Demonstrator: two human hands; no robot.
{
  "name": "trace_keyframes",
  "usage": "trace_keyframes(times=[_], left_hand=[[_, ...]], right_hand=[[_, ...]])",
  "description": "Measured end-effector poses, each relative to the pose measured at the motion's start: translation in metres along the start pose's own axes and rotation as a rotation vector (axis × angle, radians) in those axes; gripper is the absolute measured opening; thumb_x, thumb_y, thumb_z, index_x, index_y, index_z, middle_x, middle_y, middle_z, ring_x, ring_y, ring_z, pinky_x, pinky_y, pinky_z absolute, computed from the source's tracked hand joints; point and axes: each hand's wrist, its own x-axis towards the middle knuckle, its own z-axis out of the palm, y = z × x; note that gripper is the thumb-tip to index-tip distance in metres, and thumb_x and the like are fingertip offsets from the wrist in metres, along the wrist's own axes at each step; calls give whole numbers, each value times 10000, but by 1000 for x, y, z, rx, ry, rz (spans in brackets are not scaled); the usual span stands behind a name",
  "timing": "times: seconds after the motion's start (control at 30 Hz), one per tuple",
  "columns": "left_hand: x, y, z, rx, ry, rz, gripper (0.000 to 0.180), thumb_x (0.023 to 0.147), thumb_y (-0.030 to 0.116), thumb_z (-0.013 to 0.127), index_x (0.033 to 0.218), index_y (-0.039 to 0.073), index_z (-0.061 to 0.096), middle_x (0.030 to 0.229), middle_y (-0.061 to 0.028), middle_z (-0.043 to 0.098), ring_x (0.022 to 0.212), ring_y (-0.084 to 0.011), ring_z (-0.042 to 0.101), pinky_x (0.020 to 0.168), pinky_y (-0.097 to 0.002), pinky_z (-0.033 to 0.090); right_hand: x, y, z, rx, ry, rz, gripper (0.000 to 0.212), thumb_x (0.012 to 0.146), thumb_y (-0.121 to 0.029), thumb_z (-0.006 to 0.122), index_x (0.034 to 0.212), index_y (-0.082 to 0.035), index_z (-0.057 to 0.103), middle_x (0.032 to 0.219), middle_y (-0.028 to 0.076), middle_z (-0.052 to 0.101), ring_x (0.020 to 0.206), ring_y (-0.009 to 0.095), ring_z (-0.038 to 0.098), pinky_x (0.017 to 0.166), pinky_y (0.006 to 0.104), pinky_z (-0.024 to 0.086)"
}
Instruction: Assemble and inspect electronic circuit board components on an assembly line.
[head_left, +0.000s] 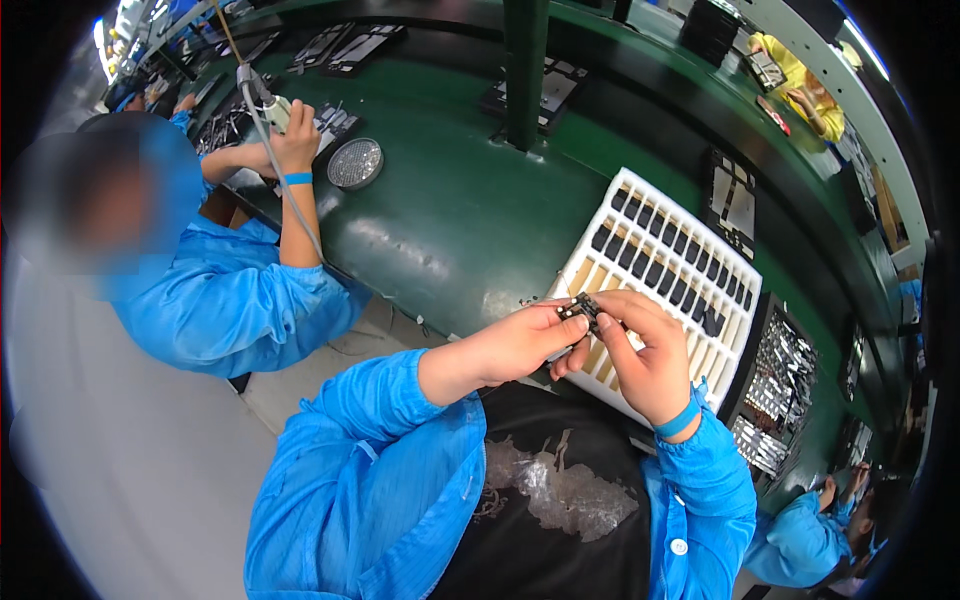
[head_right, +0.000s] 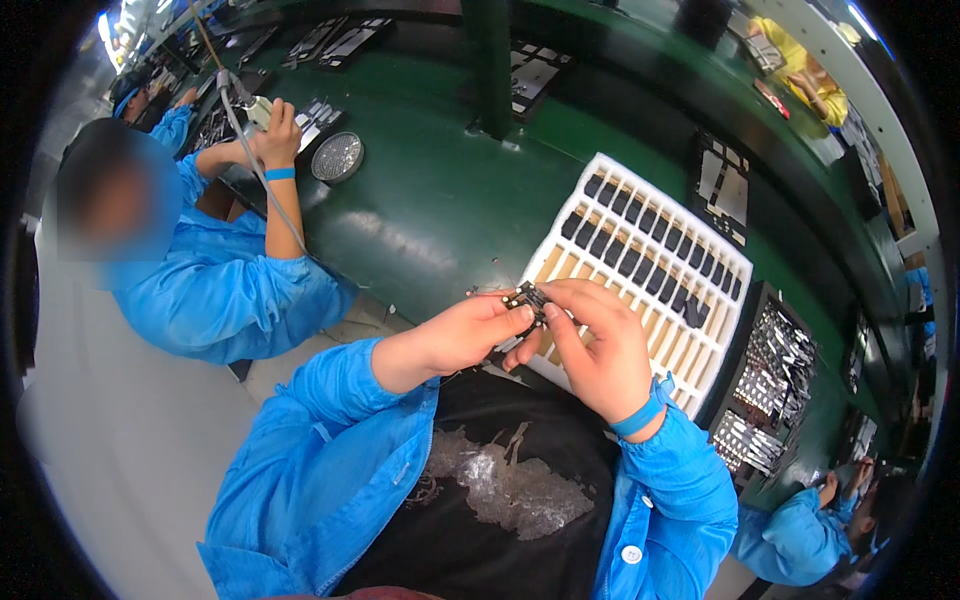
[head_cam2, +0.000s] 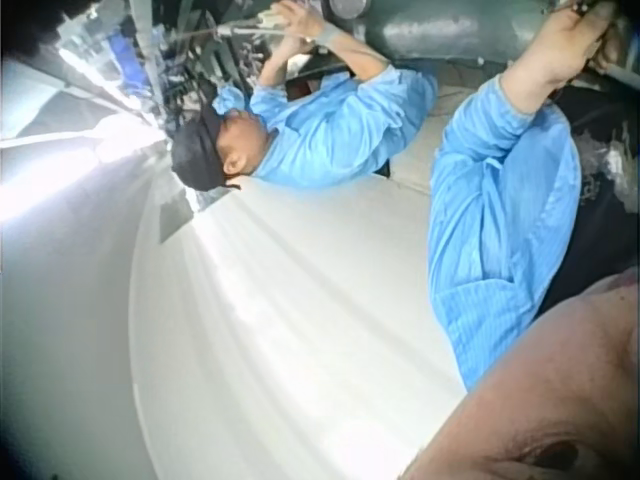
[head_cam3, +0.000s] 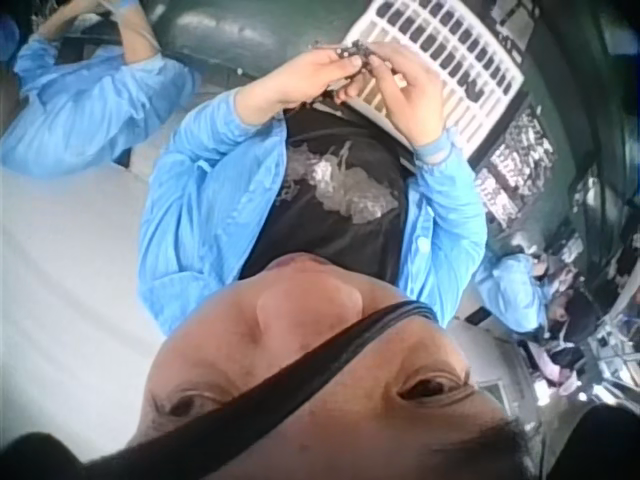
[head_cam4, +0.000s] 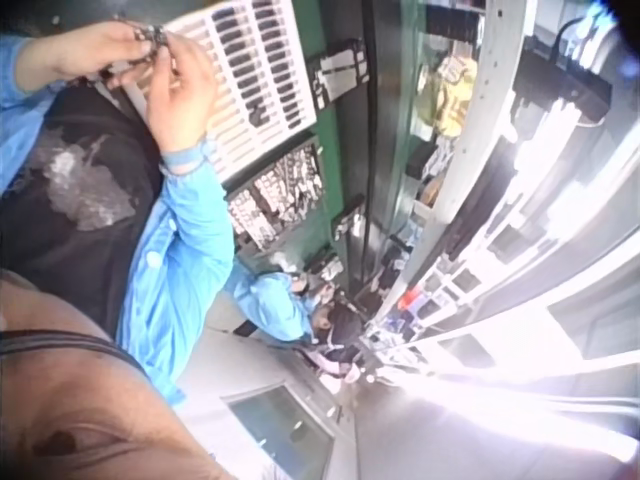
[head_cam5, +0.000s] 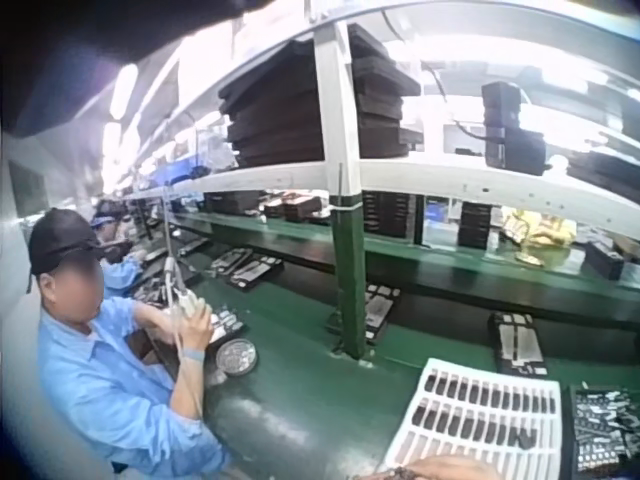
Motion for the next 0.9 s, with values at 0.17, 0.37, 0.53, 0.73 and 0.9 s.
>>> trace_keyframes(times=[0.17,0.37,0.53,0.73,0.9], left_hand=[[0,-1,4,4,16,-9,296,1073,302,390,967,74,547,757,-4,569,660,-83,524,622,-242,457],[11,1,12,-7,-55,-84,283,1075,284,367,1103,60,538,768,-17,533,652,-96,466,587,-236,400],[12,-5,21,-239,-42,-172,318,1063,314,384,1093,39,542,771,-26,494,652,-105,422,564,-240,349],[43,0,40,-320,-222,-262,269,1020,245,409,1158,45,523,783,-13,501,670,-103,428,605,-260,382],[64,-4,51,-258,-300,-302,243,987,199,423,1132,32,525,820,-55,559,752,-140,515,649,-298,428]], right_hand=[[-1,1,-3,15,-50,74,208,892,2,584,1079,26,673,1024,170,684,948,294,660,834,352,508],[-13,-1,-8,27,27,69,261,920,-37,582,1172,-1,640,1065,163,671,979,299,654,856,366,505],[-25,15,-20,118,59,-15,250,895,-45,611,1140,-8,643,1073,167,667,941,337,654,851,384,508],[-48,24,-37,-25,230,3,294,843,-25,682,1135,-15,655,966,113,647,821,246,621,808,367,487],[-65,40,-44,345,257,233,221,915,11,622,1135,23,636,946,71,625,930,159,662,838,286,526]])
